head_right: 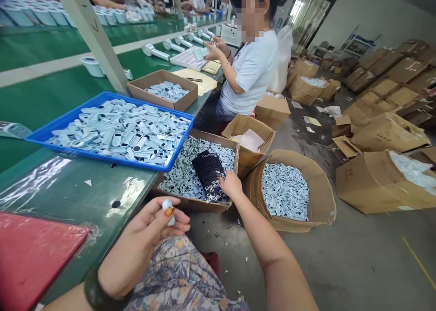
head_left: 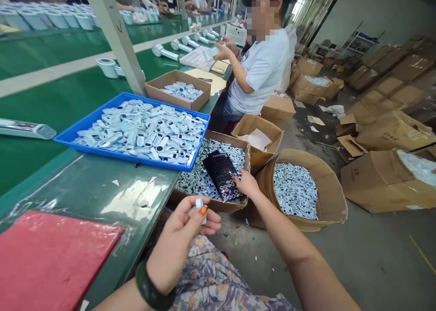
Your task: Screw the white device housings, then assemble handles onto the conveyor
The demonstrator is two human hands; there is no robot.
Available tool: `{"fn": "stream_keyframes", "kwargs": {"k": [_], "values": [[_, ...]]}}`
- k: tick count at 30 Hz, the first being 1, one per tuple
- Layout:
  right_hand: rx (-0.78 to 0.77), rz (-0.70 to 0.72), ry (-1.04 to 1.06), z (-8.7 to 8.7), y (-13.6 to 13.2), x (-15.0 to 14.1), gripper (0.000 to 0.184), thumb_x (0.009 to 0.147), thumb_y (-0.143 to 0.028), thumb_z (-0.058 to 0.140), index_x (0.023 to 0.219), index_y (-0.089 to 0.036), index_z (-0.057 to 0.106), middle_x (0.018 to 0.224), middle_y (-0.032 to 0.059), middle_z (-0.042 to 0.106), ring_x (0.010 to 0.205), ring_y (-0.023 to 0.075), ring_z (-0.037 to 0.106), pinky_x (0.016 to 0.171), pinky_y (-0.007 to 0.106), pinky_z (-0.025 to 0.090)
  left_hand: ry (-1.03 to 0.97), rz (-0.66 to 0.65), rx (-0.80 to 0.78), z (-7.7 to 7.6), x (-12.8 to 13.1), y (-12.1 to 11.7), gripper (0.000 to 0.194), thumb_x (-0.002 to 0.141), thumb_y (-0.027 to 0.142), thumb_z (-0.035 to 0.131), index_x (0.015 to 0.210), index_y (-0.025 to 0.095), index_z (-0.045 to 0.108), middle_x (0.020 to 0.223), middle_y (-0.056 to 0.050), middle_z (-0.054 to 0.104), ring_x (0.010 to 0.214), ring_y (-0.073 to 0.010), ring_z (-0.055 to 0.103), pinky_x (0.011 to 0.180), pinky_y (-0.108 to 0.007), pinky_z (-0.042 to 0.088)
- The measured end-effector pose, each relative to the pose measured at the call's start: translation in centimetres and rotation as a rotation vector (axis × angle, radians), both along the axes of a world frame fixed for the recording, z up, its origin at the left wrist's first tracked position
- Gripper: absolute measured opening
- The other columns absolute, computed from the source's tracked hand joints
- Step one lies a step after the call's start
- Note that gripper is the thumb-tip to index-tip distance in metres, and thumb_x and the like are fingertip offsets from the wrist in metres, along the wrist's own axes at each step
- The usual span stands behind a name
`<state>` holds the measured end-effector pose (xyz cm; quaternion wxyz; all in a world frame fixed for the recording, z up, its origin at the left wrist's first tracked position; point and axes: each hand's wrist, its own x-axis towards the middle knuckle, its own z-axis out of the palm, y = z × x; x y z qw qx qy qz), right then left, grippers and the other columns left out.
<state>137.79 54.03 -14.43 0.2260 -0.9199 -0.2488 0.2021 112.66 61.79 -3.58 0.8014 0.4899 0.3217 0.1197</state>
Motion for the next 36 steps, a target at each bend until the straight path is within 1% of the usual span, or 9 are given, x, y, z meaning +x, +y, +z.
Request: {"fn": "stream_keyframes", "kwargs": {"k": [4,7,12,16,20,24,26,30,36], "values": [[-0.048,-0.091,0.12,-2.5,2.3,2.5,0.038,0.098,-0.036,0.067,0.131,-0.017,0.062,0.135,0.0113,0.062,0.121,0.0275,0.063,0.104,0.052,0.053,-0.011,-0.055,-0.061,-0.8,1.9,-1.1,0.063,0.084,0.061,0.074,0.128,0.021,0.053,0.085,-0.006,0.076,0.079,-0.0228,0.074,0.076,-0.034,0.059],[-0.013,-0.138,0.245,-3.5,3.1,2.8,0.035,0.098,-0.036,0.068,0.127,-0.016,0.063,0.129,0.0102,0.065,0.113,0.0253,0.066,0.097,0.047,0.058,-0.001,-0.053,-0.053,-1.6,1.9,-1.1,0.05,0.085,0.055,0.074,0.117,0.02,0.059,0.091,-0.006,0.074,0.083,-0.021,0.071,0.077,-0.032,0.057],[0.17,-0.198,0.398,-4.1,1.7,2.3,0.033,0.1,-0.037,0.066,0.124,-0.015,0.064,0.121,0.0085,0.067,0.103,0.0219,0.069,0.088,0.041,0.061,0.035,0.013,0.069,-2.6,1.7,0.1,0.026,0.081,0.039,0.071,0.098,0.02,0.065,0.08,0.0,0.063,0.069,-0.0137,0.059,0.064,-0.025,0.046],[0.345,-0.302,0.415,-3.8,0.3,2.3,0.031,0.099,-0.037,0.066,0.122,-0.015,0.064,0.122,0.0082,0.066,0.105,0.0226,0.067,0.089,0.042,0.06,0.071,-0.012,0.112,-2.9,2.0,0.7,0.024,0.077,0.036,0.067,0.093,0.019,0.065,0.075,0.002,0.059,0.063,-0.0126,0.054,0.061,-0.025,0.042],[0.54,-0.354,0.525,-2.4,-0.4,1.3,0.026,0.096,-0.038,0.07,0.107,-0.014,0.066,0.102,0.0046,0.069,0.087,0.0172,0.066,0.079,0.035,0.058,0.117,-0.053,0.193,-3.2,1.9,0.6,0.028,0.077,0.043,0.067,0.093,0.02,0.065,0.069,0.003,0.054,0.059,-0.0133,0.049,0.057,-0.025,0.038],[0.726,-0.273,0.742,0.6,-0.9,-2.4,0.041,0.071,-0.048,0.088,0.087,-0.017,0.065,0.079,-0.0013,0.067,0.069,0.0143,0.061,0.07,0.03,0.053,0.103,-0.076,0.416,-3.1,1.7,0.9,0.033,0.08,0.049,0.069,0.097,0.02,0.071,0.071,0.002,0.054,0.061,-0.0144,0.048,0.058,-0.026,0.04],[0.794,-0.22,0.836,2.4,-1.3,-4.8,0.047,0.061,-0.049,0.092,0.085,-0.019,0.066,0.078,-0.0026,0.068,0.069,0.0141,0.061,0.069,0.029,0.051,0.06,-0.063,0.579,-3.0,1.7,1.1,0.03,0.085,0.045,0.067,0.102,0.022,0.075,0.075,0.0,0.058,0.067,-0.0163,0.054,0.065,-0.029,0.045],[0.848,-0.154,0.967,5.2,-2.1,-8.9,0.047,0.06,-0.045,0.095,0.09,-0.021,0.069,0.082,-0.0035,0.07,0.071,0.0124,0.061,0.069,0.026,0.05,-0.064,0.022,0.911,-3.0,1.8,1.7,0.025,0.094,0.033,0.064,0.114,0.025,0.077,0.103,-0.004,0.07,0.096,-0.019,0.067,0.085,-0.03,0.051],[0.881,-0.123,1.041,6.1,-3.1,-11.3,0.047,0.057,-0.039,0.1,0.089,-0.02,0.07,0.081,-0.0057,0.068,0.072,0.0085,0.057,0.07,0.022,0.046,-0.105,0.019,1.126,-3.8,1.4,2.2,0.022,0.096,0.025,0.065,0.113,0.025,0.078,0.103,-0.002,0.072,0.093,-0.0142,0.07,0.082,-0.024,0.053]]}}
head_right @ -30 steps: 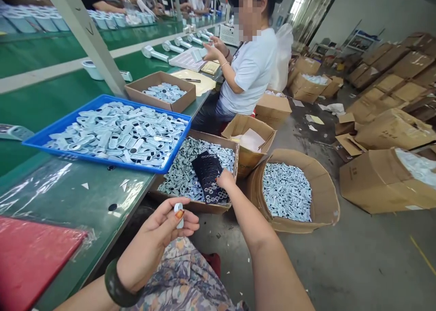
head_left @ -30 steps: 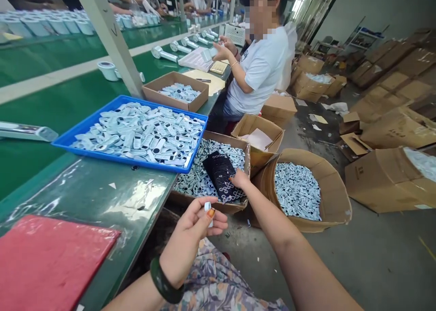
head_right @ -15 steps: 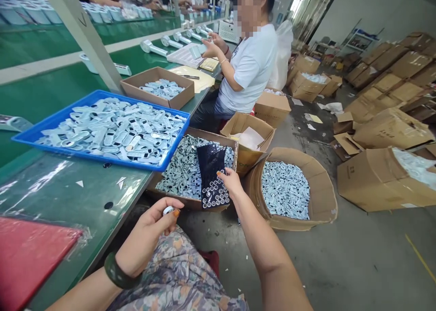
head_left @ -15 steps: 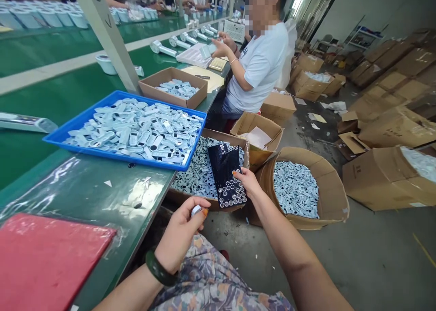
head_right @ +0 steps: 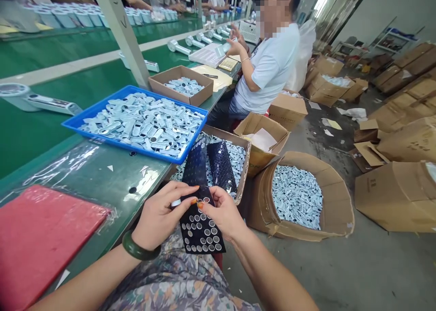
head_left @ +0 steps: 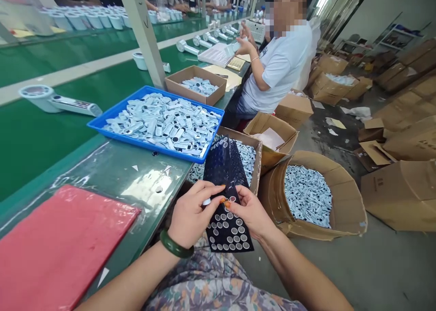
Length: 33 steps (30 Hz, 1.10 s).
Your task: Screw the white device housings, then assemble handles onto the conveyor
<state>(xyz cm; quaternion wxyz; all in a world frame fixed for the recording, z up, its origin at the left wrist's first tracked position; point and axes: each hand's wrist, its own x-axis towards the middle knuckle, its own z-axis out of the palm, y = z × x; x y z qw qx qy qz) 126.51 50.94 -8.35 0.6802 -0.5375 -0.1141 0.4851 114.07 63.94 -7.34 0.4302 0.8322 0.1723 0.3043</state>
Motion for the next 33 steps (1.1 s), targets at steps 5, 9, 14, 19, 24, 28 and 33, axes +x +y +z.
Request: {"fn": "stream_keyframes", "kwargs": {"k": [5,9,14,19,24,28,33], "values": [[-0.036,0.045,0.027,-0.6,-0.3,-0.1,0.051,0.053,-0.042,0.101,0.087,-0.019,0.071,0.078,-0.0054,0.069,0.07,0.009,0.057,0.068,0.023,0.045,0.008,-0.019,0.044,-0.5,-0.4,-0.2,0.021,0.094,0.021,0.067,0.111,0.026,0.079,0.1,0.0,0.074,0.088,-0.0132,0.073,0.078,-0.022,0.054],[-0.035,0.035,0.065,-0.8,-0.3,-0.4,0.05,0.05,-0.041,0.102,0.082,-0.019,0.069,0.075,-0.0056,0.069,0.069,0.0086,0.056,0.066,0.021,0.044,-0.019,-0.025,0.044,-0.6,-0.5,-0.3,0.018,0.093,0.016,0.066,0.103,0.024,0.079,0.097,0.0,0.076,0.087,-0.0125,0.073,0.08,-0.02,0.054],[-0.02,0.038,0.094,-0.7,0.1,-1.0,0.051,0.055,-0.044,0.098,0.09,-0.021,0.069,0.079,-0.0047,0.07,0.066,0.0097,0.06,0.066,0.023,0.048,-0.032,-0.008,0.055,-0.2,-0.4,0.0,0.015,0.093,0.016,0.064,0.084,0.021,0.074,0.089,0.0,0.073,0.084,-0.0117,0.071,0.079,-0.019,0.053],[-0.13,0.003,-0.201,-2.2,1.7,3.5,0.052,0.06,-0.054,0.09,0.094,-0.021,0.068,0.09,0.0014,0.074,0.079,0.0182,0.067,0.078,0.032,0.055,-0.05,0.046,-0.045,0.6,-0.2,0.7,0.014,0.091,0.025,0.067,0.082,0.023,0.077,0.088,-0.002,0.072,0.085,-0.0146,0.069,0.078,-0.022,0.053],[-0.305,-0.088,-0.458,-3.7,2.6,10.3,0.035,0.065,-0.037,0.087,0.089,-0.018,0.069,0.102,0.0116,0.073,0.103,0.0306,0.066,0.089,0.041,0.053,-0.019,0.152,-0.274,1.3,-0.3,1.4,0.015,0.082,0.037,0.072,0.079,0.023,0.079,0.086,-0.004,0.075,0.082,-0.0185,0.069,0.075,-0.026,0.053],[-0.293,-0.151,-0.662,-2.4,2.4,9.2,0.033,0.078,-0.031,0.076,0.109,-0.021,0.07,0.126,0.0145,0.066,0.122,0.03,0.058,0.104,0.042,0.047,0.076,0.224,-0.634,1.8,-0.5,1.3,0.035,0.074,0.051,0.078,0.085,0.018,0.078,0.061,0.0,0.063,0.05,-0.0119,0.049,0.047,-0.022,0.036],[0.037,0.061,-0.744,1.8,2.4,2.3,0.023,0.09,-0.041,0.068,0.106,-0.025,0.072,0.097,0.0045,0.073,0.089,0.0197,0.068,0.082,0.034,0.055,0.046,0.209,-0.93,3.8,-0.6,0.5,0.046,0.068,0.057,0.084,0.087,0.016,0.074,0.047,0.005,0.05,0.042,-0.0073,0.034,0.044,-0.019,0.027]]}}
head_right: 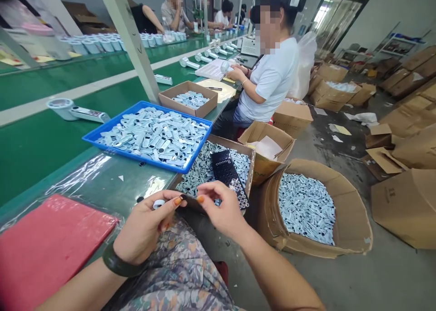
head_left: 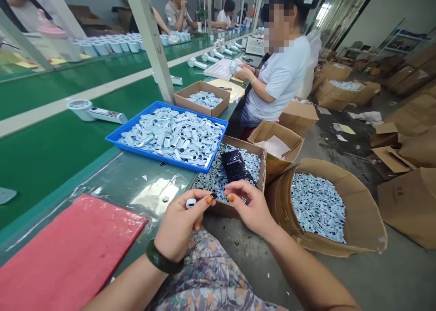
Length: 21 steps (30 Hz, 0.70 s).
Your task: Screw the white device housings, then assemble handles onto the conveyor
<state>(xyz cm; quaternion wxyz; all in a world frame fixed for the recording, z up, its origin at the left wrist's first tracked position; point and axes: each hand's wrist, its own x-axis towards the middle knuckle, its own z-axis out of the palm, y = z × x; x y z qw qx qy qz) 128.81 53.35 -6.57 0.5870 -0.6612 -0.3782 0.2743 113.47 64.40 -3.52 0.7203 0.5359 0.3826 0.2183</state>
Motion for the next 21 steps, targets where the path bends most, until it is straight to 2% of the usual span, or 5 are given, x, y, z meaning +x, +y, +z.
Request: {"fn": "stream_keyframes", "kwargs": {"k": [5,8,12,16,21], "values": [[0.109,0.081,-0.108,2.6,0.7,-2.9,0.006,0.091,-0.029,0.07,0.09,-0.023,0.072,0.084,0.0013,0.068,0.073,0.0135,0.061,0.065,0.026,0.049,0.054,-0.055,0.102,1.2,-1.4,-0.2,0.042,0.071,0.056,0.085,0.084,0.017,0.076,0.047,0.006,0.044,0.044,-0.0081,0.034,0.042,-0.019,0.024],[0.08,0.11,-0.13,2.6,1.2,-3.1,0.005,0.09,-0.025,0.068,0.087,-0.022,0.071,0.083,0.0012,0.066,0.072,0.0132,0.06,0.064,0.025,0.048,0.048,-0.058,0.117,1.1,-2.8,-0.3,0.038,0.074,0.051,0.085,0.094,0.02,0.078,0.063,0.001,0.059,0.05,-0.0078,0.041,0.045,-0.017,0.033],[0.126,0.096,-0.071,2.7,1.3,-3.3,0.006,0.091,-0.025,0.067,0.087,-0.021,0.068,0.086,0.0017,0.065,0.076,0.0138,0.06,0.067,0.027,0.048,-0.109,-0.043,-0.084,1.2,-4.6,-1.1,0.049,0.077,0.046,0.085,0.121,0.026,0.075,0.102,-0.006,0.07,0.073,-0.0145,0.061,0.064,-0.024,0.054],[0.174,0.154,-0.111,3.9,1.2,-4.2,0.006,0.094,-0.022,0.066,0.089,-0.022,0.069,0.099,0.0038,0.066,0.09,0.0157,0.062,0.074,0.028,0.05,-0.184,-0.077,-0.294,1.9,-5.6,-2.0,0.049,0.076,0.038,0.087,0.121,0.023,0.075,0.098,-0.008,0.07,0.079,-0.0186,0.066,0.071,-0.03,0.059],[0.152,0.288,-0.243,5.2,1.4,-5.4,0.009,0.092,-0.015,0.066,0.089,-0.022,0.07,0.104,0.0036,0.065,0.095,0.0158,0.064,0.079,0.031,0.052,-0.206,-0.13,-0.35,2.4,-6.4,-2.2,0.032,0.077,0.035,0.088,0.101,0.018,0.077,0.088,-0.008,0.07,0.081,-0.0195,0.067,0.075,-0.03,0.06]]}}
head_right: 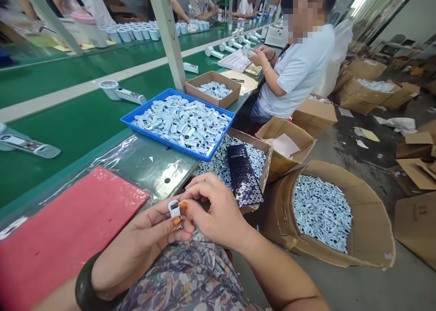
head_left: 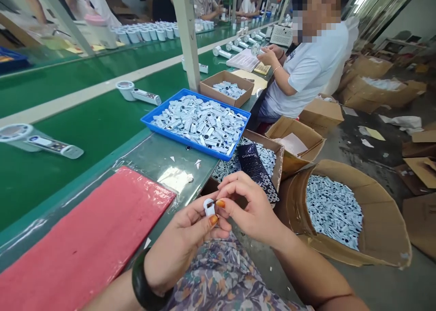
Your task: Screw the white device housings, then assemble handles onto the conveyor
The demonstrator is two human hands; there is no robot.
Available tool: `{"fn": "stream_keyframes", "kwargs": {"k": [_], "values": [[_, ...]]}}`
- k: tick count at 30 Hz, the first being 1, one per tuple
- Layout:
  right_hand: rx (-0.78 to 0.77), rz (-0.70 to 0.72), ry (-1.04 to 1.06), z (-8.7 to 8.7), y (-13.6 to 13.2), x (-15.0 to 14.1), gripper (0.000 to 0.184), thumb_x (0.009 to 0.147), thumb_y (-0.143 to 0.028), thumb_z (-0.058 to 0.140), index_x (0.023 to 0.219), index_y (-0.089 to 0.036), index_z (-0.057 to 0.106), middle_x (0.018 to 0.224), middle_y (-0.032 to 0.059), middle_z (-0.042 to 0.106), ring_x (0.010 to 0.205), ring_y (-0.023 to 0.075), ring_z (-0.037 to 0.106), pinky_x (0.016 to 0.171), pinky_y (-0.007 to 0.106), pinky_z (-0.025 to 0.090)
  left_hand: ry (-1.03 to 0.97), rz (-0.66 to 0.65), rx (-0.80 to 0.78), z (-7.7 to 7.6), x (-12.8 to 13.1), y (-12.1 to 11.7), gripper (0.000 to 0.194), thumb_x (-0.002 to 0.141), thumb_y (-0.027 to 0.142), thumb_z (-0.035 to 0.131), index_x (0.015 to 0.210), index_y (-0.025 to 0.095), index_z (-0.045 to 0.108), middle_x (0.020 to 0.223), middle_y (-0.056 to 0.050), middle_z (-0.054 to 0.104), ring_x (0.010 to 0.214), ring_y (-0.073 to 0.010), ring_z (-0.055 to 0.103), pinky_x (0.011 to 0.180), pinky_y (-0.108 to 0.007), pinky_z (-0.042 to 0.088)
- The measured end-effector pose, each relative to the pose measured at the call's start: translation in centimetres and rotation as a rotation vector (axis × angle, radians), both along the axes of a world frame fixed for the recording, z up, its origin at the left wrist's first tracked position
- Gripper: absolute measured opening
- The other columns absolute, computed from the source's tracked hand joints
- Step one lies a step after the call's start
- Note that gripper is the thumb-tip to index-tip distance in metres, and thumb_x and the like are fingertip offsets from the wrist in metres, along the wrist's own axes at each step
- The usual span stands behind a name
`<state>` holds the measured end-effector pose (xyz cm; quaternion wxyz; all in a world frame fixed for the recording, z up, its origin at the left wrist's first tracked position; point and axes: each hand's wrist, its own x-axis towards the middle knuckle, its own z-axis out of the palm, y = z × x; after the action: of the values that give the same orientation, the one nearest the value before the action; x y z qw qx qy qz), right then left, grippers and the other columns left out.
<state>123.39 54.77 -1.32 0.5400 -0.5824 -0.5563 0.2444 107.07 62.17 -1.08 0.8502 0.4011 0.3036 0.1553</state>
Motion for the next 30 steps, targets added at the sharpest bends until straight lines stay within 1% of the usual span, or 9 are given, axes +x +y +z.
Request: {"fn": "stream_keyframes", "kwargs": {"k": [6,13,16,19,21,23,25,27,30], "values": [[-0.043,0.088,-0.08,0.3,0.2,-0.4,0.011,0.093,-0.012,0.065,0.093,-0.023,0.069,0.107,0.0038,0.065,0.099,0.0163,0.065,0.088,0.034,0.054,-0.024,-0.033,-0.008,-0.1,-0.6,0.1,0.033,0.075,0.042,0.091,0.093,0.018,0.077,0.081,-0.006,0.069,0.079,-0.0173,0.066,0.074,-0.026,0.061],[-0.078,0.098,-0.125,0.5,0.4,-0.4,0.011,0.093,-0.013,0.064,0.091,-0.022,0.069,0.105,0.0033,0.065,0.097,0.0153,0.065,0.087,0.033,0.053,-0.013,-0.057,0.041,-0.6,-0.8,0.2,0.034,0.079,0.044,0.088,0.099,0.02,0.077,0.084,-0.006,0.07,0.08,-0.0173,0.066,0.074,-0.027,0.063],[-0.059,0.088,-0.173,0.3,0.4,-0.5,0.008,0.094,-0.015,0.064,0.091,-0.021,0.068,0.104,0.0036,0.065,0.096,0.015,0.065,0.085,0.032,0.053,-0.014,-0.068,0.051,-0.8,-0.8,0.1,0.032,0.081,0.044,0.086,0.099,0.02,0.077,0.086,-0.006,0.069,0.082,-0.0175,0.066,0.075,-0.027,0.064],[0.005,0.041,-0.317,-0.1,0.1,-0.8,0.011,0.098,-0.019,0.061,0.09,-0.022,0.068,0.1,0.0042,0.067,0.094,0.0162,0.065,0.082,0.033,0.053,-0.015,-0.064,0.038,-0.9,-0.8,0.0,0.03,0.081,0.043,0.087,0.098,0.019,0.078,0.087,-0.006,0.069,0.081,-0.0169,0.066,0.075,-0.027,0.064],[0.052,-0.031,-0.456,-0.5,-0.1,-1.3,0.016,0.102,-0.022,0.058,0.09,-0.022,0.068,0.099,0.0044,0.07,0.093,0.0174,0.066,0.08,0.034,0.052,-0.025,-0.059,0.029,-1.0,-0.8,-0.1,0.029,0.081,0.041,0.087,0.1,0.021,0.078,0.087,-0.005,0.069,0.081,-0.0167,0.065,0.074,-0.026,0.063],[0.069,-0.115,-0.53,-0.7,-0.3,-1.7,0.014,0.103,-0.025,0.058,0.094,-0.022,0.069,0.102,0.0049,0.072,0.094,0.0182,0.067,0.08,0.035,0.051,-0.035,-0.061,0.027,-1.1,-0.7,0.0,0.028,0.082,0.038,0.085,0.103,0.022,0.078,0.087,-0.005,0.07,0.083,-0.0172,0.066,0.075,-0.026,0.064],[0.066,-0.172,-0.5,-0.7,-0.3,-1.9,0.008,0.101,-0.026,0.062,0.098,-0.024,0.069,0.104,0.0052,0.071,0.093,0.0177,0.068,0.079,0.034,0.053,-0.053,-0.063,0.017,-1.2,-0.7,0.0,0.025,0.083,0.037,0.085,0.101,0.021,0.079,0.087,-0.005,0.071,0.084,-0.0173,0.067,0.076,-0.027,0.064],[0.078,-0.169,-0.396,-0.6,-0.4,-1.8,0.003,0.098,-0.026,0.067,0.1,-0.025,0.069,0.103,0.0047,0.07,0.091,0.017,0.068,0.078,0.032,0.055,-0.067,-0.05,-0.028,-1.1,-0.8,0.0,0.023,0.082,0.034,0.086,0.099,0.021,0.079,0.089,-0.005,0.072,0.083,-0.0164,0.069,0.077,-0.026,0.065],[0.145,-0.162,-0.234,-0.5,-0.7,-1.2,0.006,0.095,-0.021,0.067,0.099,-0.026,0.067,0.099,0.0036,0.068,0.09,0.0168,0.067,0.077,0.031,0.056,-0.089,-0.003,-0.134,-1.0,-1.1,0.0,0.036,0.08,0.031,0.088,0.114,0.025,0.077,0.099,-0.006,0.076,0.087,-0.0172,0.074,0.083,-0.027,0.065]]}}
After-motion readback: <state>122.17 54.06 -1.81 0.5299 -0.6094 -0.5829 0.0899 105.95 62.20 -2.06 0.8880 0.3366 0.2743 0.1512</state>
